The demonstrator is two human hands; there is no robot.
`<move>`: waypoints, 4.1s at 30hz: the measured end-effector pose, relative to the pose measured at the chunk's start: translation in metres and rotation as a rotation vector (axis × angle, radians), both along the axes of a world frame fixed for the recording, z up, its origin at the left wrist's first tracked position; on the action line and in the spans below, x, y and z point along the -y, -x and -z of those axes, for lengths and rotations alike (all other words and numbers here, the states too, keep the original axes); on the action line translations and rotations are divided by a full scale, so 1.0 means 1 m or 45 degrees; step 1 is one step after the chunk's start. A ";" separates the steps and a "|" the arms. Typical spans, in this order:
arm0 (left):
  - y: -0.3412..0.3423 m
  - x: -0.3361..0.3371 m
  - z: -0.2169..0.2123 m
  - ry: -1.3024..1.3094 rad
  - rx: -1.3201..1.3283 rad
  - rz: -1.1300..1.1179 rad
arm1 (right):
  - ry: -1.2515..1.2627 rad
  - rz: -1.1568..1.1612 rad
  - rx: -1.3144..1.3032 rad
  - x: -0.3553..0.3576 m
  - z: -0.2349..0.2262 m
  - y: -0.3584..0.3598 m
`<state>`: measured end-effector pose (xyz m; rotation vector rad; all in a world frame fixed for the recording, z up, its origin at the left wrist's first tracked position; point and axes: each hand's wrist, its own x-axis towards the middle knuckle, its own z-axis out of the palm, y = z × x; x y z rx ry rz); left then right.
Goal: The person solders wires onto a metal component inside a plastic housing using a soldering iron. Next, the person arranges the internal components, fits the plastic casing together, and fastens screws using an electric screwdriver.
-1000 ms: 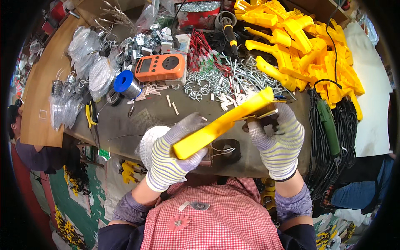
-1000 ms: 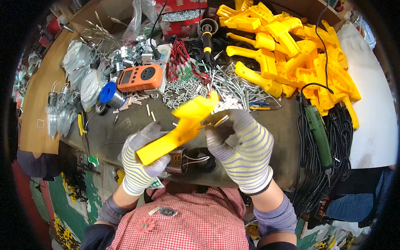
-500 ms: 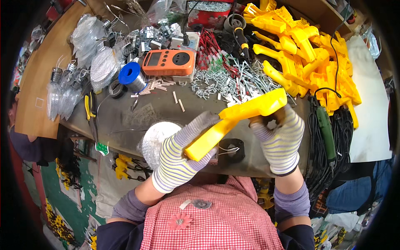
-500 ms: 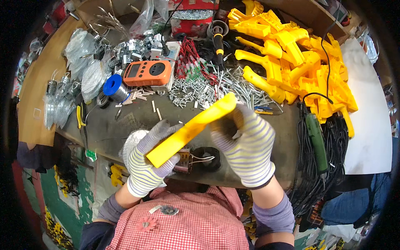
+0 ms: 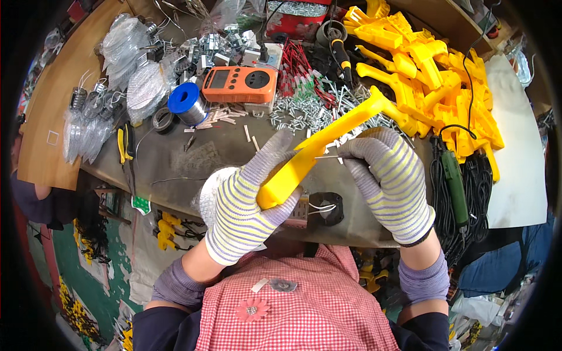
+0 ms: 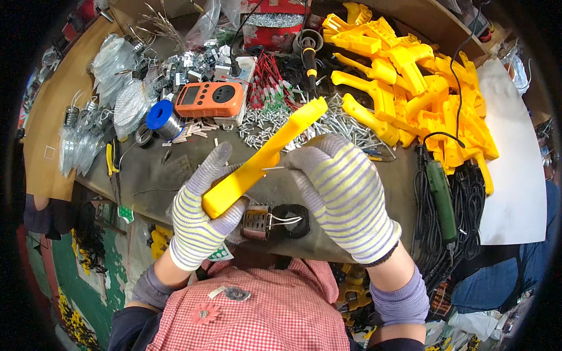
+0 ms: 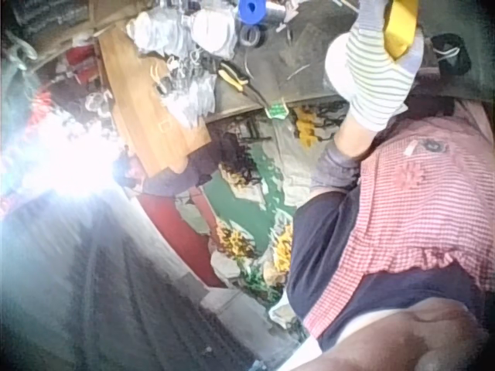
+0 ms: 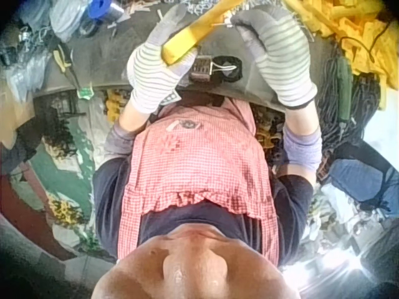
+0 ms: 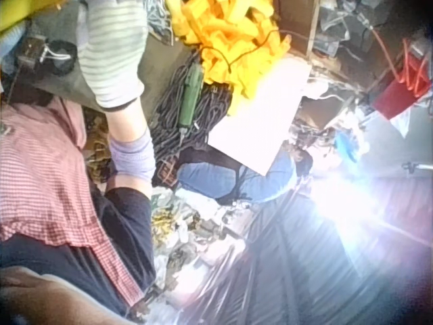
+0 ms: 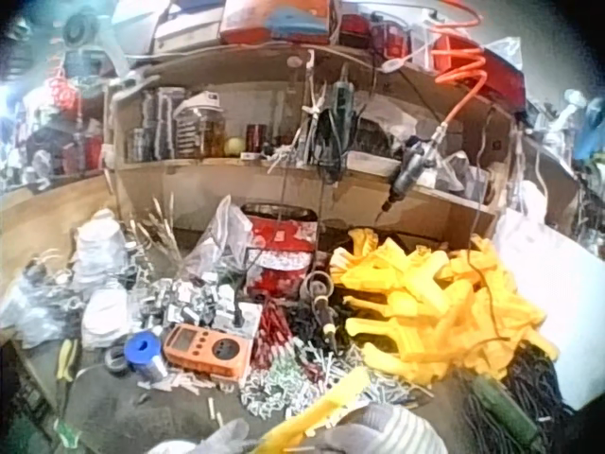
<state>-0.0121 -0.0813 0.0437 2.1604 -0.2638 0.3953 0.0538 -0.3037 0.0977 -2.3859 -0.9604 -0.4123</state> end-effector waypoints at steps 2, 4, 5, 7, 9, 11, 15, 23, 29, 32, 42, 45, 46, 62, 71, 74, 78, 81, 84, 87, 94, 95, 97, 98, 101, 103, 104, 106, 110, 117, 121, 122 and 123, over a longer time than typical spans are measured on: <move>-0.004 0.002 -0.002 0.014 0.137 0.153 | -0.191 0.003 -0.300 0.000 -0.006 0.003; -0.001 0.008 -0.006 -0.011 0.154 0.156 | -0.349 0.087 -0.446 -0.008 -0.009 0.008; 0.000 0.013 -0.008 -0.032 0.182 0.152 | -0.315 0.095 -0.326 -0.011 -0.009 0.006; 0.002 0.025 -0.007 0.100 0.075 0.125 | -0.026 0.187 -0.058 -0.010 -0.007 0.003; 0.001 0.037 0.007 0.391 -0.035 0.095 | -0.007 0.262 0.044 -0.009 -0.001 0.001; 0.004 0.042 0.004 0.425 -0.151 0.123 | -0.004 0.300 0.124 -0.001 0.001 0.001; 0.000 0.054 0.012 0.712 -0.125 0.150 | -0.749 0.160 -0.829 0.017 -0.012 0.012; -0.024 0.042 -0.010 1.021 -0.288 0.548 | -0.058 0.364 0.743 0.075 -0.039 0.025; -0.054 0.051 -0.037 0.599 -0.693 0.704 | 0.495 -0.137 0.512 0.084 -0.019 0.029; -0.047 0.063 -0.004 0.176 -0.438 0.617 | 0.564 -0.118 0.341 0.110 0.011 0.035; -0.014 0.078 -0.001 -1.039 -0.094 0.479 | 0.281 0.052 -0.213 0.147 0.061 0.057; -0.016 0.060 -0.004 -0.789 -0.098 0.486 | 0.140 0.086 -0.194 0.145 0.056 0.061; -0.016 0.051 -0.004 -0.580 -0.048 0.483 | 0.139 0.089 -0.198 0.143 0.052 0.062; -0.019 0.013 0.016 -0.462 -0.109 0.610 | 0.184 -0.032 -0.164 0.082 0.053 0.052; -0.020 0.013 0.018 -0.482 -0.082 0.584 | 0.285 -0.078 -0.095 0.066 0.046 0.045; -0.019 0.013 0.017 -0.491 -0.050 0.592 | 0.232 -0.077 -0.106 0.064 0.053 0.043; -0.021 0.018 0.008 -0.490 -0.191 0.581 | 0.142 -0.094 -0.140 0.070 0.059 0.045; -0.035 0.026 0.001 -0.587 -0.168 0.648 | 0.087 -0.125 -0.122 0.068 0.066 0.040; -0.047 0.033 -0.004 -0.643 -0.312 0.757 | 0.156 -0.114 -0.143 0.065 0.067 0.042; -0.043 0.030 0.002 -0.592 -0.273 0.722 | 0.080 -0.077 -0.159 0.081 0.051 0.042; -0.049 0.037 0.004 -0.495 -0.203 0.733 | 0.643 1.245 0.058 0.246 0.043 0.061; -0.049 0.036 0.004 -0.483 -0.190 0.737 | 0.643 1.236 0.053 0.249 0.043 0.059; -0.048 0.034 0.003 -0.500 -0.197 0.710 | 0.361 1.096 -0.091 0.251 0.044 0.053; -0.046 0.032 0.002 -0.521 -0.204 0.690 | 0.332 1.040 -0.041 0.250 0.043 0.052; -0.044 0.029 0.005 -0.489 -0.194 0.679 | -0.221 1.052 -0.058 0.210 0.024 0.063; -0.047 0.037 -0.002 -0.529 -0.228 0.701 | -1.518 0.593 -0.616 0.199 0.037 0.077; -0.047 0.036 0.003 -0.535 -0.237 0.719 | -1.964 0.236 -0.683 0.177 0.045 0.079; -0.048 0.031 0.006 -0.512 -0.214 0.742 | -2.165 0.272 -0.733 0.122 0.037 0.062; -0.044 0.030 0.007 -0.488 -0.202 0.721 | -2.610 -0.432 -0.830 0.111 0.076 0.036; -0.046 0.031 0.009 -0.463 -0.206 0.703 | -2.749 -0.361 -0.861 0.099 0.097 0.030; -0.047 0.029 0.012 -0.441 -0.193 0.713 | -2.804 -0.290 -0.878 0.096 0.098 0.030; -0.047 0.030 0.011 -0.437 -0.195 0.710 | -2.816 -0.268 -0.856 0.095 0.098 0.031; -0.048 0.030 0.011 -0.435 -0.202 0.714 | -2.812 -0.267 -0.860 0.096 0.099 0.030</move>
